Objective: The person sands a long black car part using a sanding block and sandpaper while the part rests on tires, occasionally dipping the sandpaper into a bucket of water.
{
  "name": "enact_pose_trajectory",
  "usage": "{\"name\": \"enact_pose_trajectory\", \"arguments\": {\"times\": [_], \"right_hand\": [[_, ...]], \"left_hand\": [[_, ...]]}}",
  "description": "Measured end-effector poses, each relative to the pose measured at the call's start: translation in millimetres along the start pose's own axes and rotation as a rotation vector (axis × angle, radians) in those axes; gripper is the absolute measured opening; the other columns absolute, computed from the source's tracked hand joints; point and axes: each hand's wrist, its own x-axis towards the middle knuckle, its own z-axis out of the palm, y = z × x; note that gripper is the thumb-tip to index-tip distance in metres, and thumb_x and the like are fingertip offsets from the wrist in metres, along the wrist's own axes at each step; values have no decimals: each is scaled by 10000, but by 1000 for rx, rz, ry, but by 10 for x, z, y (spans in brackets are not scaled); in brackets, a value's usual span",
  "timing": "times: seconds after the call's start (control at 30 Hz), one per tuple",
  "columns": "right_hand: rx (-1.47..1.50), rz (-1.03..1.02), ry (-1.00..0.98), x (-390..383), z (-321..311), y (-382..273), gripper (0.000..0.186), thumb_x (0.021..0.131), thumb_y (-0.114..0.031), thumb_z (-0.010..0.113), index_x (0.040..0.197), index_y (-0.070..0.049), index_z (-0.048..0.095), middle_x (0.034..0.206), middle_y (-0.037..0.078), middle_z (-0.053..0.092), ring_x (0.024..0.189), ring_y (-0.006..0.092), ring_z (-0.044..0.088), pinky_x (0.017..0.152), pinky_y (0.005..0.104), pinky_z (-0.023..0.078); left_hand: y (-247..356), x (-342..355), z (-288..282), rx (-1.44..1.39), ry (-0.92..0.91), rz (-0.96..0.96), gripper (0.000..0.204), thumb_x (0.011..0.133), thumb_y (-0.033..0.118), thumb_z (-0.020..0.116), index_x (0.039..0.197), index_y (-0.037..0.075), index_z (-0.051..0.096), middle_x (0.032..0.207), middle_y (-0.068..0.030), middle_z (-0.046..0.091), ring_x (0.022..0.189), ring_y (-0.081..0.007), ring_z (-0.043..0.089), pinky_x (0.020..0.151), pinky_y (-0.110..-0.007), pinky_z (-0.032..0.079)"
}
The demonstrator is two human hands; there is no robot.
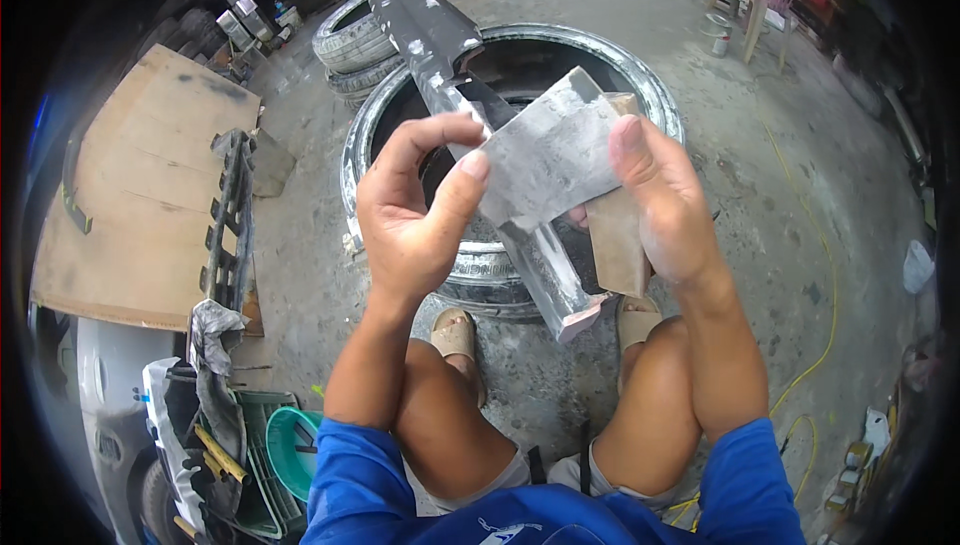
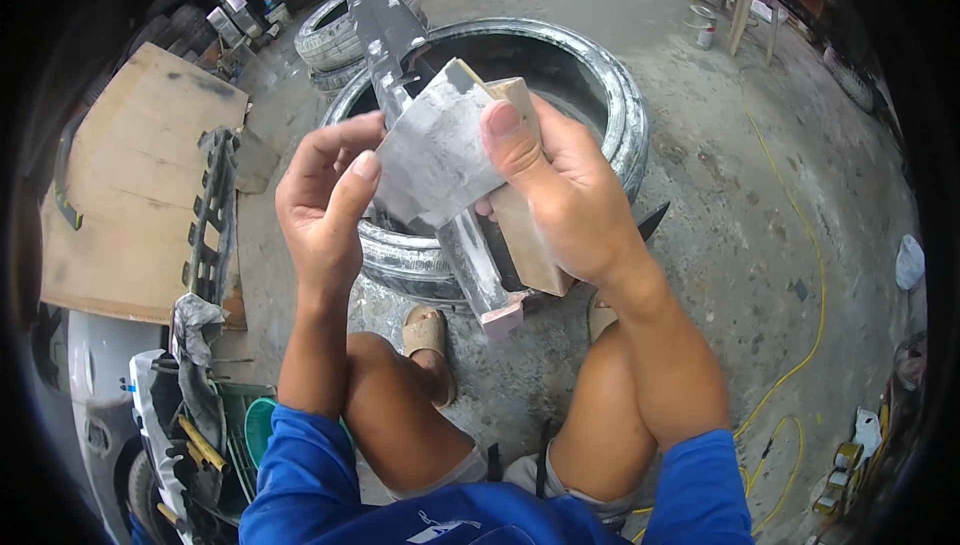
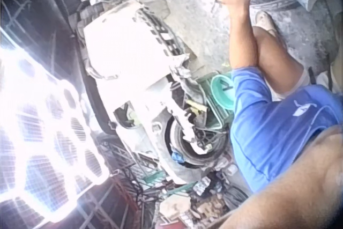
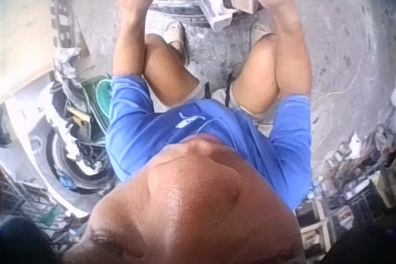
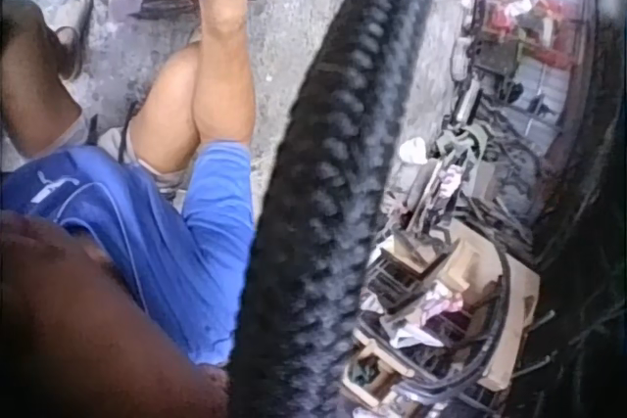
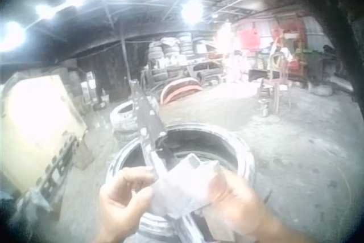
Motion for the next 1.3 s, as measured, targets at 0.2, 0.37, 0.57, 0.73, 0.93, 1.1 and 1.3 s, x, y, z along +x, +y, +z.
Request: {"name": "enact_pose_trajectory", "arguments": {"times": [0.2,0.37,0.57,0.73,0.93,1.1,1.3], "right_hand": [[-17,-27,-84,55,50,45,543,1060,-506,540,1284,-15,600,1018,38,650,839,95,587,728,256,494],[-40,-36,-72,59,151,46,534,1054,-490,561,1289,-12,598,1001,35,650,836,86,584,725,248,493],[-135,1,-90,82,167,35,510,1051,-456,585,1290,-6,595,981,26,648,816,79,581,708,243,493],[-179,-20,-92,74,254,49,482,1054,-432,588,1283,-8,596,973,25,647,805,78,581,687,244,495],[-136,58,-40,138,182,111,493,1062,-454,563,1309,-28,555,963,33,645,775,88,597,677,247,505],[-81,58,-91,169,52,240,573,1060,-496,533,1412,-56,430,1062,62,640,831,108,618,698,251,522],[-123,-47,-107,132,61,236,721,1042,-585,487,1482,-20,411,1274,107,611,1057,151,639,825,286,553]], "left_hand": [[124,10,147,-112,37,-207,237,919,158,794,1036,-33,720,1042,-101,737,990,-138,666,905,-292,519],[121,8,104,-279,2,-301,184,935,130,778,1001,-28,711,953,-79,743,858,-112,684,784,-253,554],[117,11,61,-284,9,-327,187,941,152,772,970,-21,708,907,-73,744,807,-99,689,736,-247,561],[148,22,-4,-287,-16,-370,158,937,164,759,960,14,715,927,-54,737,826,-88,669,759,-242,534],[82,8,-45,-280,-68,-325,206,956,140,746,1057,-38,719,953,-93,757,838,-118,706,760,-265,574],[43,9,-37,-214,-132,-375,282,953,140,737,1188,-16,717,1050,-81,756,937,-105,693,843,-267,558],[39,32,-4,-73,-151,-374,320,941,135,758,1227,3,704,1002,-51,747,896,-76,671,793,-221,535]]}}
